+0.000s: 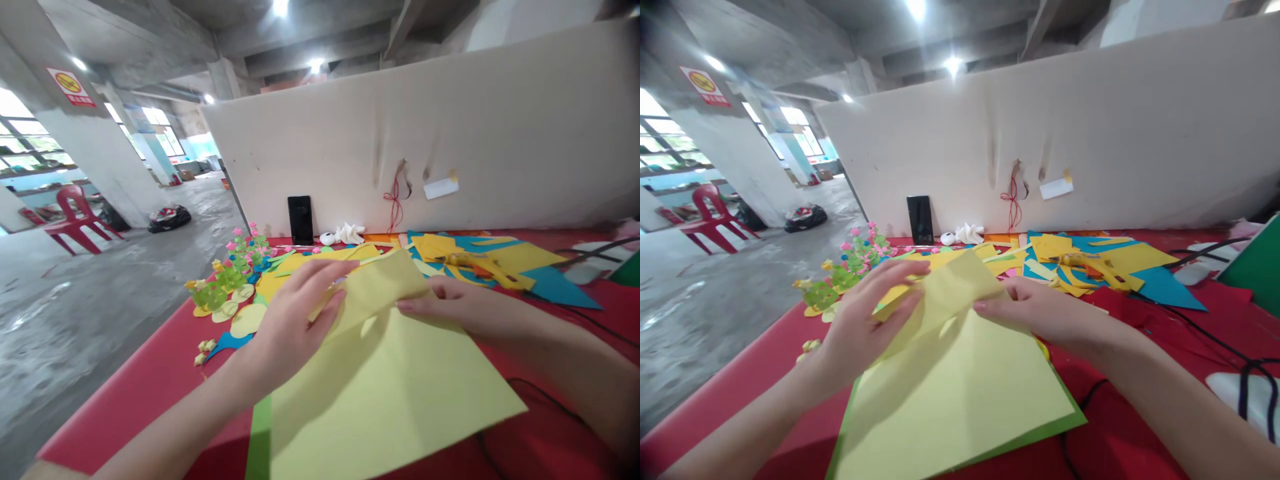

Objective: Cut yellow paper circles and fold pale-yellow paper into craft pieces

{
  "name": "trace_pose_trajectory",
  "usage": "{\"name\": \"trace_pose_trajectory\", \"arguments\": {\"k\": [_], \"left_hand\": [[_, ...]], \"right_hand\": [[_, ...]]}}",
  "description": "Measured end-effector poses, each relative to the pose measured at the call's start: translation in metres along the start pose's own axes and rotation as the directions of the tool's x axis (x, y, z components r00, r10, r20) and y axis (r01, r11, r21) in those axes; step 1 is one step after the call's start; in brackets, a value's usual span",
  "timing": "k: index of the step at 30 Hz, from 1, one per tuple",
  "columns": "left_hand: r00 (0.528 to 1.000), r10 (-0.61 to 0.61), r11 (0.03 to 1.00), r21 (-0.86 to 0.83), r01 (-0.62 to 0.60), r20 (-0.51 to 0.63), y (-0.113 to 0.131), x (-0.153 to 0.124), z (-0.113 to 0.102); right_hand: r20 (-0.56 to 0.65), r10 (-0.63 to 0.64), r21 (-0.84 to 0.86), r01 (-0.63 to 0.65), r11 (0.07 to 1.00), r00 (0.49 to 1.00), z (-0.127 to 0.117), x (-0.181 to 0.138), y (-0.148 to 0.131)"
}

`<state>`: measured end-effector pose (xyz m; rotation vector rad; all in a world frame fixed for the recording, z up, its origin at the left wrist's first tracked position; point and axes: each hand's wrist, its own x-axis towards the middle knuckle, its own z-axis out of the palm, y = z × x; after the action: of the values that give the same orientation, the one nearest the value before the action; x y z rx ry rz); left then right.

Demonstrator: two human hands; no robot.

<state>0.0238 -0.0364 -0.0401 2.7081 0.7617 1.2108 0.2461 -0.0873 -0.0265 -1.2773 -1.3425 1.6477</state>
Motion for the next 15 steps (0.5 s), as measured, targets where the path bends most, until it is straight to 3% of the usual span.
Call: {"name": "trace_pose_trajectory", "arguments": {"k": [2, 3, 5, 10, 15], "left_hand": [[0.962, 0.258, 0.955, 0.179, -0.239, -0.092, -0.002, -0.001, 0.006], [0.934, 0.349, 0.916, 0.240, -0.321, -0.084, -0.002, -0.001, 0.008], [0.908, 0.418, 0.876, 0.278, -0.393, -0.032, 0.001, -0.003, 0.010], [0.954, 0.287, 0.926, 0.228, -0.299, 0.086, 0.013, -0.005, 0.006], [0.963, 0.200, 0.966, 0.129, -0.224, 0.178, 0.019, -0.004, 0.002]], "right_hand": [[-0.011, 0.015, 0.027, -0.015, 1.000, 1.000, 0.004, 0.004, 0.003], [-0.017, 0.016, 0.047, -0.015, 0.999, 1.000, 0.006, 0.006, 0.005], [-0.023, 0.007, 0.089, -0.005, 0.996, 1.000, 0.011, 0.008, 0.007], [0.031, 0.012, 0.151, -0.016, 0.988, 0.999, 0.020, 0.003, 0.009], [0.050, 0.056, 0.053, -0.058, 0.997, 0.997, 0.023, -0.009, 0.006]]}}
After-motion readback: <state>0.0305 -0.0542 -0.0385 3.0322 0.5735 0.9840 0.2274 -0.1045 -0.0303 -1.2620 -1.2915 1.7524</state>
